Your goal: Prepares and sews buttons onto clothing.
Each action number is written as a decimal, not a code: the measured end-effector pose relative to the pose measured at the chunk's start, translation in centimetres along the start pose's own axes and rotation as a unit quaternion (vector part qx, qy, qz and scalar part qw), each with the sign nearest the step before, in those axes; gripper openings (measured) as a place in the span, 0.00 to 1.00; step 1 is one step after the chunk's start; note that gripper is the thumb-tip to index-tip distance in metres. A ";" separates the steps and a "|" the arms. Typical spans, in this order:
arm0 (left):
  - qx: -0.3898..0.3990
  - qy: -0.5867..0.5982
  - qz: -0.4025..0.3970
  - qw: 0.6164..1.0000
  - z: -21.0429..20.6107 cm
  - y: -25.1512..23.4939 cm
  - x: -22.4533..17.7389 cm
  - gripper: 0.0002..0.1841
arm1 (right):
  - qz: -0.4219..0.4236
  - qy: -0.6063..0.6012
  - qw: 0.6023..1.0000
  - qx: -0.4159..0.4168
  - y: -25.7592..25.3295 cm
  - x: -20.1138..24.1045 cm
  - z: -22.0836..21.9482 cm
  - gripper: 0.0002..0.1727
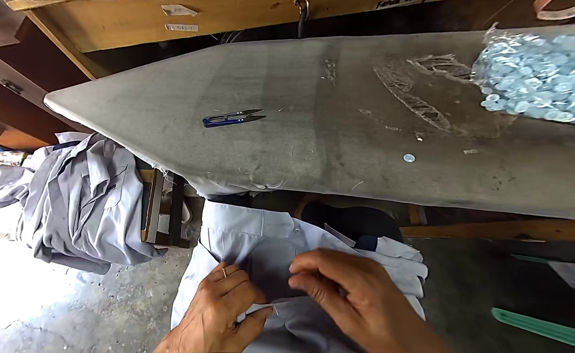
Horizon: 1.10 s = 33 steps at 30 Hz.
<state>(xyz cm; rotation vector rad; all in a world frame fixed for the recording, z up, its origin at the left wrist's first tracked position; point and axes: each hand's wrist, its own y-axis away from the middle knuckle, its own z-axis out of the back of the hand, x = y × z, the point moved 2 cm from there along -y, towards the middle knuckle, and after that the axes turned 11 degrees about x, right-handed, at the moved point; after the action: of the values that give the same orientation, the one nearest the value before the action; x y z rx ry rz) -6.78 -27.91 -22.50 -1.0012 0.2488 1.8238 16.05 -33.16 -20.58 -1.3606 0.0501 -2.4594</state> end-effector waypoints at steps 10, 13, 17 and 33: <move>0.006 0.031 0.028 0.999 0.1 0.0 0.2 0.08 | -0.023 -0.371 0.902 0.218 -2.4 -3.3 -1.9 0.09; 0.043 0.170 0.107 0.979 0.1 0.1 1.0 0.08 | -0.017 -0.518 0.853 0.055 -1.3 -3.5 1.0 0.12; 0.055 0.230 0.130 0.963 -0.1 0.0 1.7 0.07 | 0.037 -0.492 0.838 -0.232 1.2 -3.6 8.2 0.09; 0.141 0.354 0.186 0.906 -0.1 1.1 -2.3 0.12 | -0.040 -0.069 0.992 0.094 0.1 -5.5 -1.7 0.13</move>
<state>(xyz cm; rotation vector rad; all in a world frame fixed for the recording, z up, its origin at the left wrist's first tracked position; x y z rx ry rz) -7.28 -30.04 -21.20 -1.4411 1.1839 1.6039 17.37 -31.82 -25.97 -1.4697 -0.2666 -2.3570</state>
